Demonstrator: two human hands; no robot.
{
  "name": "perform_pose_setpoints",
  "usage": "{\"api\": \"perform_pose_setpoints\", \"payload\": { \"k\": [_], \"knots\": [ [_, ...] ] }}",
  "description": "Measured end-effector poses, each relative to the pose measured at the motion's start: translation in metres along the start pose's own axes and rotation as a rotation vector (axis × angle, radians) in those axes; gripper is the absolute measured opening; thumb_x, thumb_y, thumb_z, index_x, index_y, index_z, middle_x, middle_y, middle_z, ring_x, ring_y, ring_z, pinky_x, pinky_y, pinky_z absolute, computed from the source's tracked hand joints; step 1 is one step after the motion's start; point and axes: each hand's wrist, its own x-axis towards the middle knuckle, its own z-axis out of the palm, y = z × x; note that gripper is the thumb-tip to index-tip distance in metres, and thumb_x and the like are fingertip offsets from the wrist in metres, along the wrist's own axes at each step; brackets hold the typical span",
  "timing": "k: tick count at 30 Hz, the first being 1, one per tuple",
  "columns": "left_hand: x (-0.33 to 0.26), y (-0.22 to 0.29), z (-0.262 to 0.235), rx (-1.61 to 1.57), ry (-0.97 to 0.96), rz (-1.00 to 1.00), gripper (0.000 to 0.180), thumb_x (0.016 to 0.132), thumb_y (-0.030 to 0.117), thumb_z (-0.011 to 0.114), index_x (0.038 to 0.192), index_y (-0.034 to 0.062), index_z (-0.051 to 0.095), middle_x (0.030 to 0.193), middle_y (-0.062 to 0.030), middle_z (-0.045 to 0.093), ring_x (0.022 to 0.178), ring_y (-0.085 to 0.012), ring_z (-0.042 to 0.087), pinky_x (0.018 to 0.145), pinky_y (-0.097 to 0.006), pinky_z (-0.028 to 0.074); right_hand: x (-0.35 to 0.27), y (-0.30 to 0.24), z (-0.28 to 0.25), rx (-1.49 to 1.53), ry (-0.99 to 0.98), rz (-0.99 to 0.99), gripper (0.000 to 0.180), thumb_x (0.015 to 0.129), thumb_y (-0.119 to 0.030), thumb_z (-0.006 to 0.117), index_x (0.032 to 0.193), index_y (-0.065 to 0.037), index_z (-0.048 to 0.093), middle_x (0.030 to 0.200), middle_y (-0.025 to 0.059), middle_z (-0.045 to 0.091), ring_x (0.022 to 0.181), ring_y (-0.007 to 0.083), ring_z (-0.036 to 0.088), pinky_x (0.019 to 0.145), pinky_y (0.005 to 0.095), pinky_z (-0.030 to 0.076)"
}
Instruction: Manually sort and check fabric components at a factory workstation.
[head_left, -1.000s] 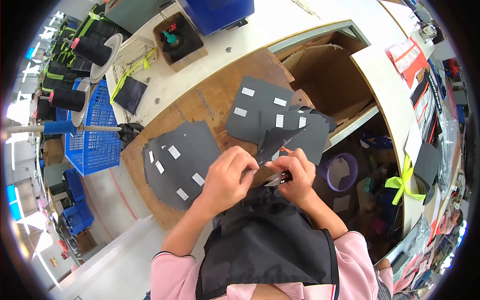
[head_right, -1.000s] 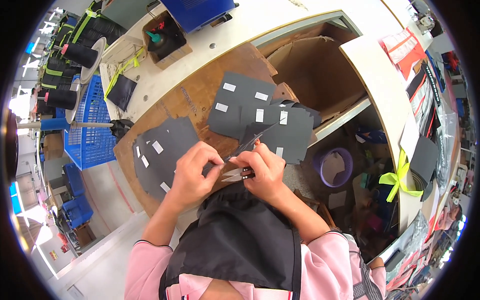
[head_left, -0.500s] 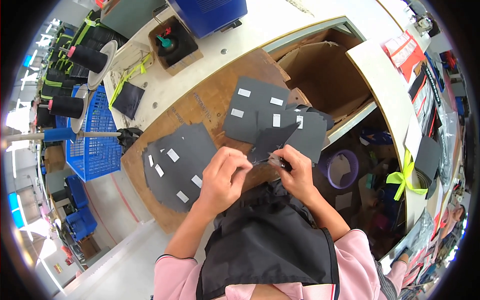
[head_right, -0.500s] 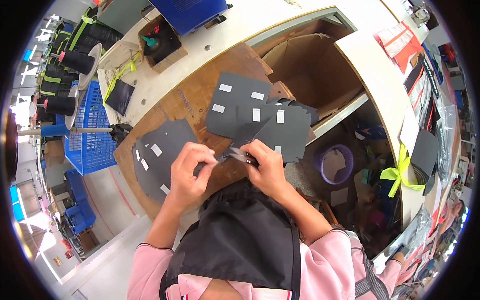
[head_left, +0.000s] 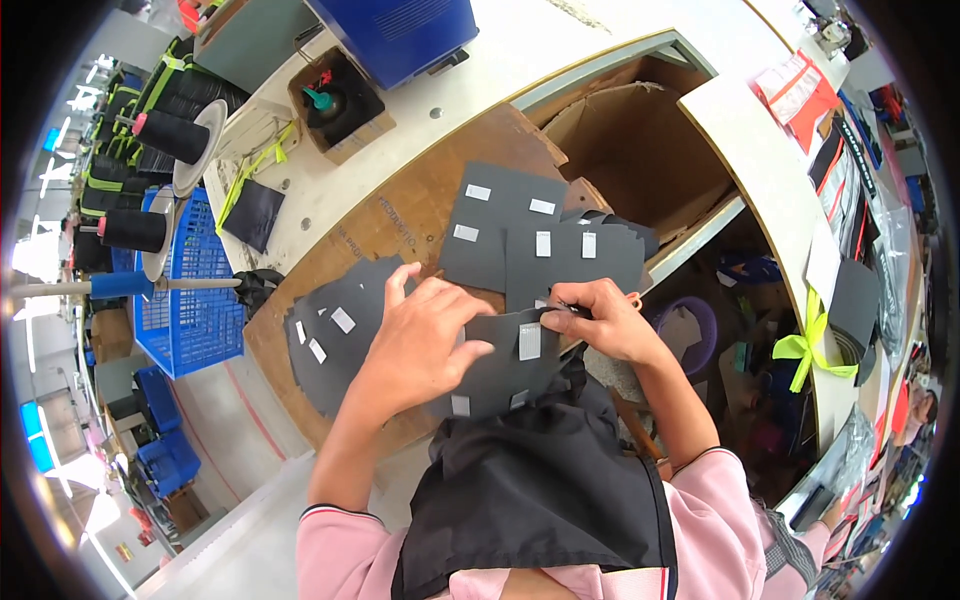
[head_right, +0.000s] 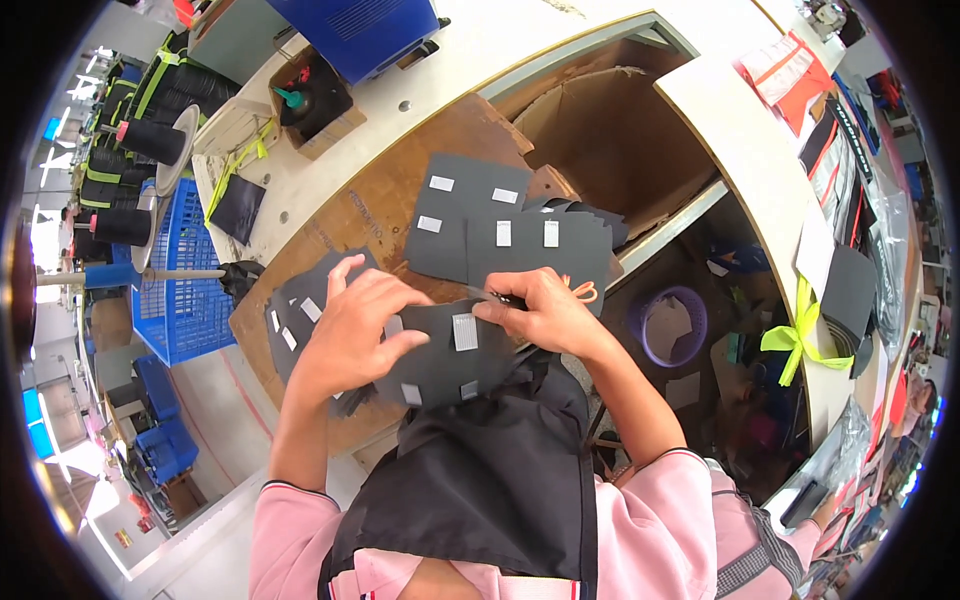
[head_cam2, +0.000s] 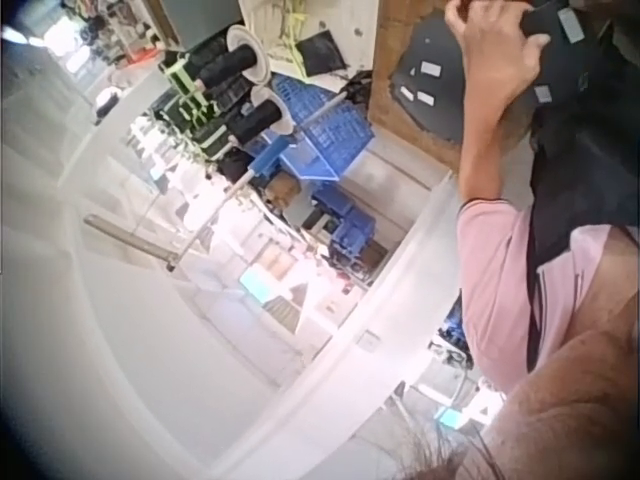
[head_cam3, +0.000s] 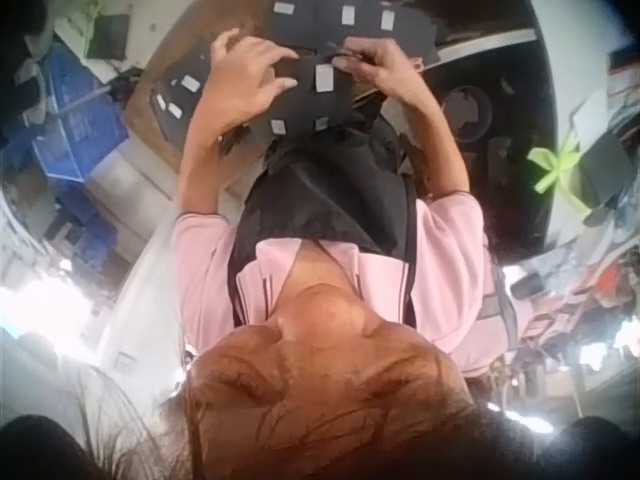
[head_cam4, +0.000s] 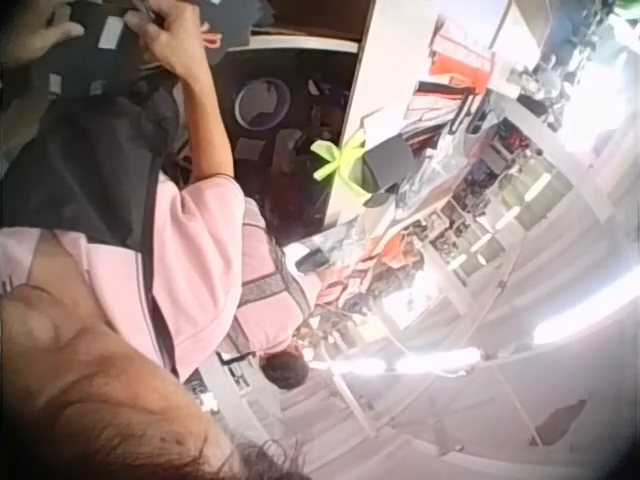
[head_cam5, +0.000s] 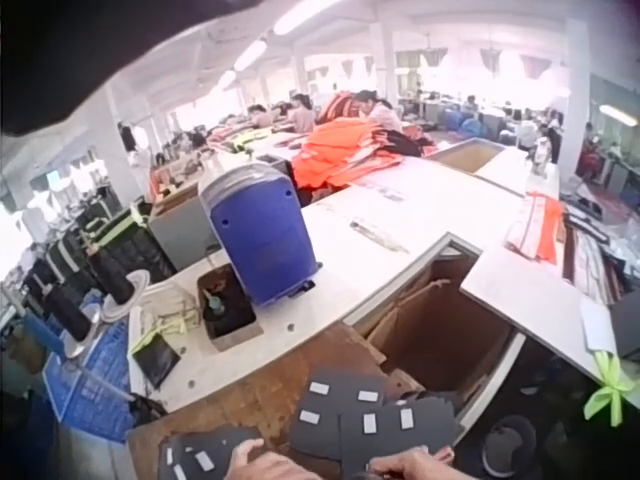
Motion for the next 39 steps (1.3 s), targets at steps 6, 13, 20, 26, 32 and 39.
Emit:
{"api": "perform_pose_setpoints", "payload": {
  "k": [6, 13, 20, 26, 32, 39],
  "knots": [
    [0.007, -0.006, 0.013, -0.557, -0.256, -0.254, 0.024, 0.078, 0.017, 0.065, 0.096, 0.0008, 0.062, 0.08, -0.007, 0.065, 0.077, -0.0218, 0.061, 0.072, -0.033, 0.047, 0.002, 0.007, 0.022, 0.637, -0.047, 0.259, 0.019, 0.084, -0.019, 0.062, 0.086, -0.001, 0.056, 0.06, -0.0014, 0.049, 0.057, 0.0065, 0.045, 0.05, 0.0234, 0.036],
    [-0.001, -0.015, 0.02, -1.124, -0.298, -0.579, 0.018, 0.084, 0.013, 0.062, 0.095, 0.0001, 0.061, 0.077, 0.0003, 0.06, 0.071, -0.0048, 0.051, 0.066, -0.022, 0.044, -0.025, -0.007, 0.034, -0.38, 0.493, -0.38, 0.037, 0.063, 0.0, 0.071, 0.098, -0.006, 0.06, 0.085, 0.009, 0.056, 0.067, 0.0246, 0.059, 0.057, 0.0316, 0.048],
    [-0.001, -0.01, 0.017, -1.048, -0.314, -0.531, 0.02, 0.081, 0.014, 0.063, 0.095, 0.0004, 0.061, 0.077, 0.0012, 0.059, 0.07, -0.0055, 0.052, 0.064, -0.022, 0.043, -0.019, -0.008, 0.031, -0.539, 0.439, -0.56, 0.037, 0.06, -0.003, 0.073, 0.095, -0.007, 0.062, 0.079, 0.0039, 0.056, 0.06, 0.0204, 0.054, 0.051, 0.0299, 0.042],
    [-0.006, -0.015, 0.019, -1.072, -0.329, -0.59, 0.022, 0.079, 0.016, 0.066, 0.094, 0.0007, 0.061, 0.076, 0.0011, 0.059, 0.069, -0.0056, 0.052, 0.064, -0.022, 0.043, -0.02, -0.001, 0.036, -0.521, 0.529, -0.641, 0.036, 0.061, -0.002, 0.073, 0.094, -0.007, 0.063, 0.074, 0.003, 0.055, 0.058, 0.0197, 0.053, 0.051, 0.0301, 0.041],
    [-0.003, -0.011, 0.016, -1.084, -0.322, -0.597, 0.021, 0.079, 0.017, 0.066, 0.092, 0.0012, 0.062, 0.075, 0.0009, 0.059, 0.068, -0.0057, 0.052, 0.063, -0.022, 0.043, -0.019, -0.003, 0.038, -0.512, 0.486, -0.567, 0.034, 0.061, -0.002, 0.073, 0.093, -0.008, 0.063, 0.075, 0.0039, 0.056, 0.059, 0.0203, 0.054, 0.051, 0.0304, 0.041],
    [0.001, -0.012, 0.017, -1.055, -0.063, -0.521, 0.02, 0.081, 0.013, 0.065, 0.094, -0.001, 0.06, 0.079, -0.0007, 0.06, 0.072, -0.0057, 0.052, 0.065, -0.022, 0.044, -0.012, -0.003, 0.041, -0.253, 0.582, -0.406, 0.027, 0.065, 0.003, 0.07, 0.09, -0.004, 0.061, 0.078, 0.0078, 0.054, 0.066, 0.019, 0.055, 0.058, 0.0277, 0.044]
  ]
}}
